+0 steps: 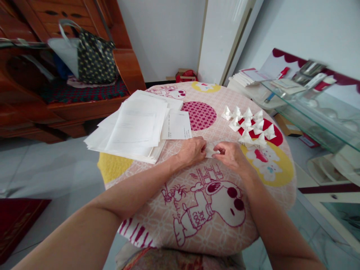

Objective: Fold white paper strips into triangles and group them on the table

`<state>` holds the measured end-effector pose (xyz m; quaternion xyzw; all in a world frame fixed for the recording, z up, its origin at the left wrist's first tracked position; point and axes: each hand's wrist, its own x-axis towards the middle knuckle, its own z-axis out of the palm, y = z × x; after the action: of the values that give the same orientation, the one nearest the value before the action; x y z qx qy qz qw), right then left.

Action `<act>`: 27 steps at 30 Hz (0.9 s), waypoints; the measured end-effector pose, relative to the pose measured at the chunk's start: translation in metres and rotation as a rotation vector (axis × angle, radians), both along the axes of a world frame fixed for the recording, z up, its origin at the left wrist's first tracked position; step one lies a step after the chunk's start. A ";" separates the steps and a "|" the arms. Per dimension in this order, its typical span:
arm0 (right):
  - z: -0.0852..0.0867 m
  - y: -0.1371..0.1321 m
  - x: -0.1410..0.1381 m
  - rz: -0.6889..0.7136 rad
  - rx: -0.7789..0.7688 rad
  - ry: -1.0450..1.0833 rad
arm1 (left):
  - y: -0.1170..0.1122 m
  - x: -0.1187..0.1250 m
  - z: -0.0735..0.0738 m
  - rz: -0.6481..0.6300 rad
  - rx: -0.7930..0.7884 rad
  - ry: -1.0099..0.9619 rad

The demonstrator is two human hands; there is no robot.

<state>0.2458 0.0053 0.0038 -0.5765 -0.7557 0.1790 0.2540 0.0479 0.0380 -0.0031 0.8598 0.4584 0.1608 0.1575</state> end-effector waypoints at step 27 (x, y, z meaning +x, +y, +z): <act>0.016 0.003 0.026 -0.117 0.321 0.193 | 0.023 -0.020 -0.005 0.131 0.038 -0.593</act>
<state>0.2722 0.0080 0.0198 -0.5516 -0.7119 0.0955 0.4241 0.0280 0.0606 -0.0081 0.7469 0.4438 0.4230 0.2574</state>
